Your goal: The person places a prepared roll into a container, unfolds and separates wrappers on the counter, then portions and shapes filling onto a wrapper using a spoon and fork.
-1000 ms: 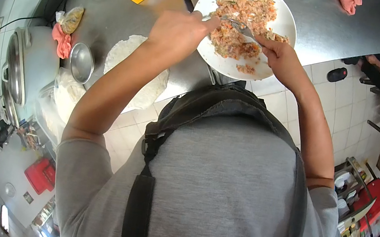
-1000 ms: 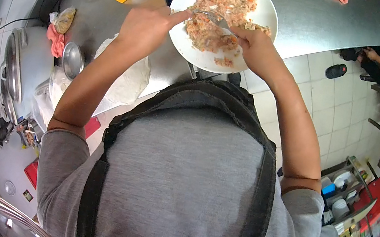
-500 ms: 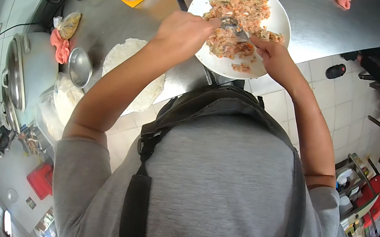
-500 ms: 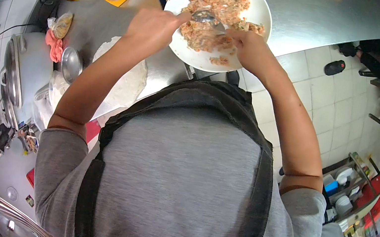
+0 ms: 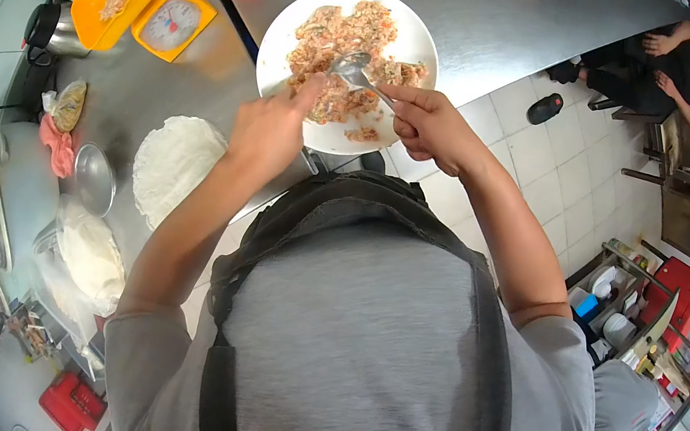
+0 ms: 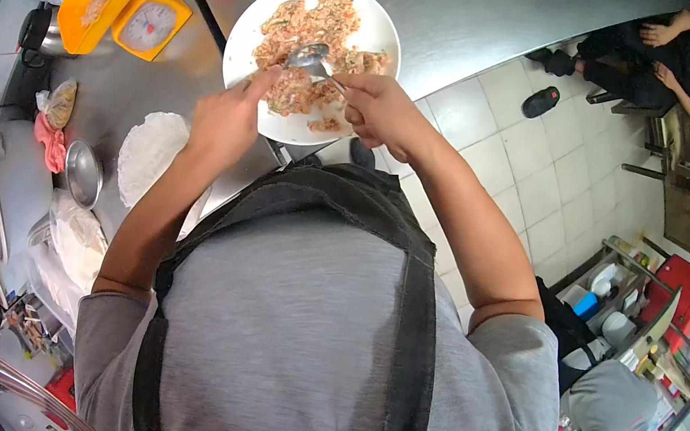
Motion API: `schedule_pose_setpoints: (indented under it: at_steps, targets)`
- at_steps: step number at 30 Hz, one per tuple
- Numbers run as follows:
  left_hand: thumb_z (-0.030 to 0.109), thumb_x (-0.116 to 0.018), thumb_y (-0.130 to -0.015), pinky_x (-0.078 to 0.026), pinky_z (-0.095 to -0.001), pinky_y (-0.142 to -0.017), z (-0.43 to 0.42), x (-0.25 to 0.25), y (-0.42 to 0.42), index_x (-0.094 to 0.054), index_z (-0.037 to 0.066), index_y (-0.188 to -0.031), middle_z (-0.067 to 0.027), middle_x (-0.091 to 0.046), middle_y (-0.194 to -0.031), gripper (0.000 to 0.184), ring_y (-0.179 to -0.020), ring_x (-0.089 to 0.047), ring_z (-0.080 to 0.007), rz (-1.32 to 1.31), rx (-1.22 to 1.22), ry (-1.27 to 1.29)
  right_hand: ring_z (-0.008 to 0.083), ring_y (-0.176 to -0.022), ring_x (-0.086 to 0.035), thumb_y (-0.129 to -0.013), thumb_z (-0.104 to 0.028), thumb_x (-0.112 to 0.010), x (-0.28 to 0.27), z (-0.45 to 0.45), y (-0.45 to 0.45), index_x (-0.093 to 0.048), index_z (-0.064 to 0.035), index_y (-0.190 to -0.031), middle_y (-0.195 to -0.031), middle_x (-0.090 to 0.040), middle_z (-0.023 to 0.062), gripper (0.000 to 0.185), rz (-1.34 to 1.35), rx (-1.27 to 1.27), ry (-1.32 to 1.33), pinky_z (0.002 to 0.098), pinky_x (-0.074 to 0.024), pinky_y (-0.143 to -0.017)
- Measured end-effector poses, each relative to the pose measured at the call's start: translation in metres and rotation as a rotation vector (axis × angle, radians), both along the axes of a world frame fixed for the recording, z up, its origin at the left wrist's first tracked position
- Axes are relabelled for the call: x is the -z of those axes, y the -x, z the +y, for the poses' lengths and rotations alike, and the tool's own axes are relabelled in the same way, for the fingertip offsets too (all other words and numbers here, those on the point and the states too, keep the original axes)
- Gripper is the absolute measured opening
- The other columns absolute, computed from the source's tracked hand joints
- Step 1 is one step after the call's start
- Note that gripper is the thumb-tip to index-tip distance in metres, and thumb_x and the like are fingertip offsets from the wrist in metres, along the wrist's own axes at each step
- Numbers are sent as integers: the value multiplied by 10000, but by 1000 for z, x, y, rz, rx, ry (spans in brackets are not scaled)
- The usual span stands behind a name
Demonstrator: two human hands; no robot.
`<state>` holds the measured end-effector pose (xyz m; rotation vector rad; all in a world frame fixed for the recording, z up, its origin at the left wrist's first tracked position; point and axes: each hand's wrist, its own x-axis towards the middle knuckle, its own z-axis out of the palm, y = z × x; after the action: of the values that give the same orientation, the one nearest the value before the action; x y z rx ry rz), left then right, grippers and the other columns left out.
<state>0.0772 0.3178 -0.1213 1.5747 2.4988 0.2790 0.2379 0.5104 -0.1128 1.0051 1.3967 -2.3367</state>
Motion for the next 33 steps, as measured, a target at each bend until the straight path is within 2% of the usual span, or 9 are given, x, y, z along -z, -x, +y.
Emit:
schedule_pose_setpoints:
  at_steps: [3,4,5,7,14,19,26,30,33]
  targets:
    - [18,-524,-823,-540,-481,-673,-3,4,19,-534,171,-1312,-172,-681,-972,512,-813,-691,-354,41,-62,39,36,-506,-311,-1022,-133,-442,-9,-10,-9,-526,-86,-1405,-621,-345,-54,395,23,-216,-513,204,-272,-422]
    - [14,-523,-821,-541,-478,-680,-4,-1,24,-529,176,-1326,-164,-680,-986,530,-820,-691,-345,57,-107,84,131,-499,-477,-1011,-128,-459,-10,-11,-12,-574,-84,-1355,-565,-443,15,364,66,-284,-771,278,-393,-453]
    - [14,-523,-821,-541,-478,-680,-6,-7,25,-529,176,-1326,-164,-680,-986,530,-820,-691,-345,64,-122,86,131,-499,-477,-1011,-128,-459,-15,-12,-12,-574,-84,-1355,-565,-443,15,364,78,-295,-770,278,-393,-453]
    - [19,-528,-865,-538,-466,-671,-6,-21,21,-569,192,-1294,-158,-699,-988,464,-814,-687,-353,78,-135,-95,433,-914,-658,-953,-51,-485,-26,-16,-13,-591,17,-1216,-915,-686,254,292,-13,-431,-1072,482,-502,-781]
    - [22,-536,-850,-546,-443,-644,-7,-30,-12,-557,223,-1331,-121,-674,-896,522,-744,-670,-337,41,32,-143,363,-891,-608,-758,81,-546,-5,-30,-19,-548,-19,-1298,-918,-580,193,548,229,-503,-1639,445,-503,-813]
    - [32,-519,-835,-552,-461,-658,-17,-13,13,-564,220,-1329,-157,-701,-979,531,-765,-687,-349,38,-42,43,338,-916,-580,-751,107,-541,-5,-34,-30,-545,-23,-1313,-922,-561,170,577,293,-469,-1602,429,-495,-825]
    - [43,-531,-828,-543,-455,-700,-2,-26,53,-598,209,-1262,-124,-696,-936,470,-836,-691,-329,116,-176,-18,323,-739,-602,-841,31,-609,-13,-27,-47,-645,-67,-1219,-772,-585,151,392,226,-367,-1464,415,-522,-698]
    - [99,-560,-870,-519,-452,-672,18,15,89,-659,231,-1225,-130,-716,-918,392,-801,-689,-321,122,-176,-71,340,-780,-658,-849,-1,-624,8,-35,-42,-684,-99,-1180,-861,-668,173,350,286,-392,-1427,432,-539,-686]
    - [98,-566,-884,-521,-444,-705,24,11,82,-675,247,-1218,-121,-719,-928,382,-811,-688,-311,-246,-211,-29,339,-830,-670,-889,-8,-607,19,-33,-35,-673,-127,-1207,-971,-685,174,347,185,-397,-1425,413,-544,-720]
